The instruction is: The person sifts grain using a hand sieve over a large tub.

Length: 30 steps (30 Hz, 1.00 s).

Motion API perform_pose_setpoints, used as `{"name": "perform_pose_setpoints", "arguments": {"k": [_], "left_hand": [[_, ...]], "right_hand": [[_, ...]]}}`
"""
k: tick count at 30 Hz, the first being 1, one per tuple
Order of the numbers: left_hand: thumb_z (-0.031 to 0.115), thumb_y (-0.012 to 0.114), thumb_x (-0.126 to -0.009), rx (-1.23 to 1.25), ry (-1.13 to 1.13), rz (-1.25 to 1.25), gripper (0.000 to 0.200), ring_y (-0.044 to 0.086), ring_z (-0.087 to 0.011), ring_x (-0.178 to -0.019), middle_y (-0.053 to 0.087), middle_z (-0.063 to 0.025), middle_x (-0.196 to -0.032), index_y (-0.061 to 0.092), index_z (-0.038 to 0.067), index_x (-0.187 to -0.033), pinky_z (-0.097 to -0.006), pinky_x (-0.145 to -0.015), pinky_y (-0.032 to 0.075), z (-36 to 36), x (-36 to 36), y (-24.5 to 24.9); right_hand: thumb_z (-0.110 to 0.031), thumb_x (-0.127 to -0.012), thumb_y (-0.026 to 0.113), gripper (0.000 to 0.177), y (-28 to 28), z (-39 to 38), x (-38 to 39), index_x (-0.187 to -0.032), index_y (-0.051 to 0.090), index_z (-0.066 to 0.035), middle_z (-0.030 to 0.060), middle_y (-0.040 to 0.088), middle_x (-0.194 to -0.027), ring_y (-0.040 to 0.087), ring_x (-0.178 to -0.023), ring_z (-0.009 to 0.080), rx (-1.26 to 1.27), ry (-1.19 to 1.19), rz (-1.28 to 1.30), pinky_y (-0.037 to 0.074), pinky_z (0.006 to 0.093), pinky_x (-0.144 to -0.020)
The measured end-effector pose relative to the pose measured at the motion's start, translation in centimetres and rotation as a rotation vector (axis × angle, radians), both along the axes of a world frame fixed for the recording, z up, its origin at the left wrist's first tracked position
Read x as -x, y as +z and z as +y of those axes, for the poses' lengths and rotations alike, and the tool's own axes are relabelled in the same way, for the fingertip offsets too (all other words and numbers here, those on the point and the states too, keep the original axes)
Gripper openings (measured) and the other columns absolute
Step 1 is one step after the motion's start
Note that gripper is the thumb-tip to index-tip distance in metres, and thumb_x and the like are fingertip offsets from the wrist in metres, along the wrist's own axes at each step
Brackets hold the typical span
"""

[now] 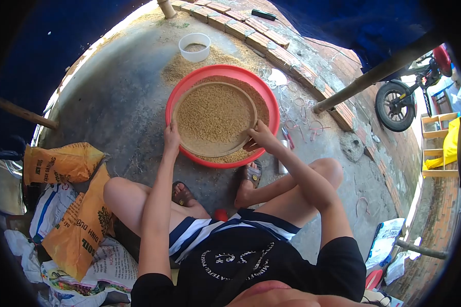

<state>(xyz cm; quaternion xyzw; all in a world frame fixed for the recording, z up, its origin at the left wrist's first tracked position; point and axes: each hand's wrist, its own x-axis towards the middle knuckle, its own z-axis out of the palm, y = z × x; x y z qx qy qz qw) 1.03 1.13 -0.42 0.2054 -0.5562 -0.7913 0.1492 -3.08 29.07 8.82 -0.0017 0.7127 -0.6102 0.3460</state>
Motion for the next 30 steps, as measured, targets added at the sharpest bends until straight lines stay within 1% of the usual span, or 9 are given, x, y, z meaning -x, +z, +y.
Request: {"name": "perform_pose_setpoints", "arguments": {"k": [2, 6, 12, 16, 18, 20, 21, 25, 30], "left_hand": [[0.033, 0.032, -0.088, 0.541, 0.039, -0.283, 0.045, 0.056, -0.0261, -0.078, 0.056, -0.0200, -0.081, 0.050, -0.009, -0.095, -0.0373, -0.067, 0.041, -0.2, -1.3, -2.3], [0.031, 0.032, -0.088, 0.789, 0.078, -0.396, 0.043, 0.053, -0.0324, -0.069, 0.053, -0.0223, -0.068, 0.052, -0.007, -0.088, -0.0376, -0.064, 0.040, 0.1, -1.1, -3.2], [0.029, 0.032, -0.088, 0.634, 0.322, 0.192, 0.041, 0.051, -0.0323, -0.067, 0.050, -0.0185, -0.063, 0.050, -0.007, -0.082, -0.0366, -0.065, 0.039, 1.8, -1.1, 9.7], [0.030, 0.031, -0.088, 0.755, 0.251, 0.103, 0.042, 0.052, -0.0331, -0.070, 0.053, -0.0200, -0.067, 0.051, -0.007, -0.084, -0.0372, -0.067, 0.039, -0.1, -0.5, 3.8], [0.030, 0.029, -0.088, 0.785, 0.167, -0.301, 0.044, 0.053, -0.0339, -0.072, 0.055, -0.0215, -0.072, 0.052, -0.008, -0.084, -0.0387, -0.066, 0.038, -0.5, -0.7, -0.8], [0.030, 0.028, -0.088, 0.725, 0.147, -0.353, 0.045, 0.053, -0.0348, -0.073, 0.055, -0.0225, -0.075, 0.052, -0.008, -0.085, -0.0391, -0.066, 0.038, -0.6, -1.1, -2.3], [0.031, 0.028, -0.088, 0.661, 0.124, -0.382, 0.047, 0.053, -0.0358, -0.074, 0.056, -0.0236, -0.078, 0.053, -0.008, -0.086, -0.0394, -0.066, 0.038, -0.4, -1.1, -2.3], [0.030, 0.029, -0.088, 0.828, 0.176, -0.308, 0.045, 0.053, -0.0320, -0.067, 0.054, -0.0214, -0.069, 0.052, -0.008, -0.084, -0.0377, -0.063, 0.039, -0.4, -0.4, 1.5], [0.026, 0.031, -0.088, 0.555, 0.334, 0.264, 0.039, 0.045, -0.0203, -0.059, 0.045, -0.0138, -0.059, 0.050, -0.008, -0.082, -0.0314, -0.059, 0.038, 1.2, -0.9, 10.9]], "right_hand": [[-0.010, -0.080, 0.038, 0.025, -2.0, -0.1, 0.2, -0.095, 0.029, 0.008, 0.0180, 0.057, -0.073, 0.059, -0.051, 0.0272, -0.249, 0.045, 0.142, 0.052, 0.0362, -0.045], [-0.010, -0.079, 0.038, 0.023, -5.7, 0.3, 1.7, -0.092, 0.031, 0.007, 0.0200, 0.056, -0.061, 0.058, -0.048, 0.0281, -0.438, 0.194, 0.238, 0.049, 0.0352, -0.040], [-0.013, -0.080, 0.040, 0.021, 0.8, -0.7, 0.6, -0.090, 0.034, 0.004, 0.0244, 0.053, -0.063, 0.054, -0.057, 0.0381, -0.320, -0.184, 0.980, 0.043, 0.0430, -0.051], [-0.013, -0.080, 0.041, 0.020, -5.1, -1.7, 2.5, -0.089, 0.036, 0.004, 0.0248, 0.052, -0.065, 0.054, -0.062, 0.0396, -0.372, -0.162, 0.952, 0.042, 0.0436, -0.052], [-0.013, -0.080, 0.040, 0.019, -9.5, -1.7, 3.1, -0.087, 0.037, 0.004, 0.0251, 0.053, -0.065, 0.055, -0.058, 0.0376, -0.395, -0.144, 1.024, 0.044, 0.0418, -0.052], [-0.014, -0.080, 0.041, 0.019, -8.7, -1.7, 2.1, -0.085, 0.039, 0.005, 0.0255, 0.053, -0.066, 0.056, -0.054, 0.0352, -0.339, -0.116, 0.561, 0.045, 0.0409, -0.052], [-0.014, -0.080, 0.041, 0.019, -8.3, -1.6, 1.5, -0.085, 0.039, 0.005, 0.0255, 0.053, -0.066, 0.056, -0.054, 0.0352, -0.340, -0.117, 0.553, 0.045, 0.0409, -0.052], [-0.013, -0.080, 0.041, 0.018, -5.1, -1.7, 1.9, -0.086, 0.039, 0.003, 0.0227, 0.053, -0.063, 0.055, -0.051, 0.0346, -0.448, -0.116, 0.630, 0.044, 0.0407, -0.049], [-0.013, -0.081, 0.040, 0.017, 1.9, -2.0, 1.3, -0.092, 0.036, 0.000, 0.0248, 0.053, -0.068, 0.052, -0.064, 0.0420, -0.231, -0.242, 0.959, 0.041, 0.0444, -0.054]]}}
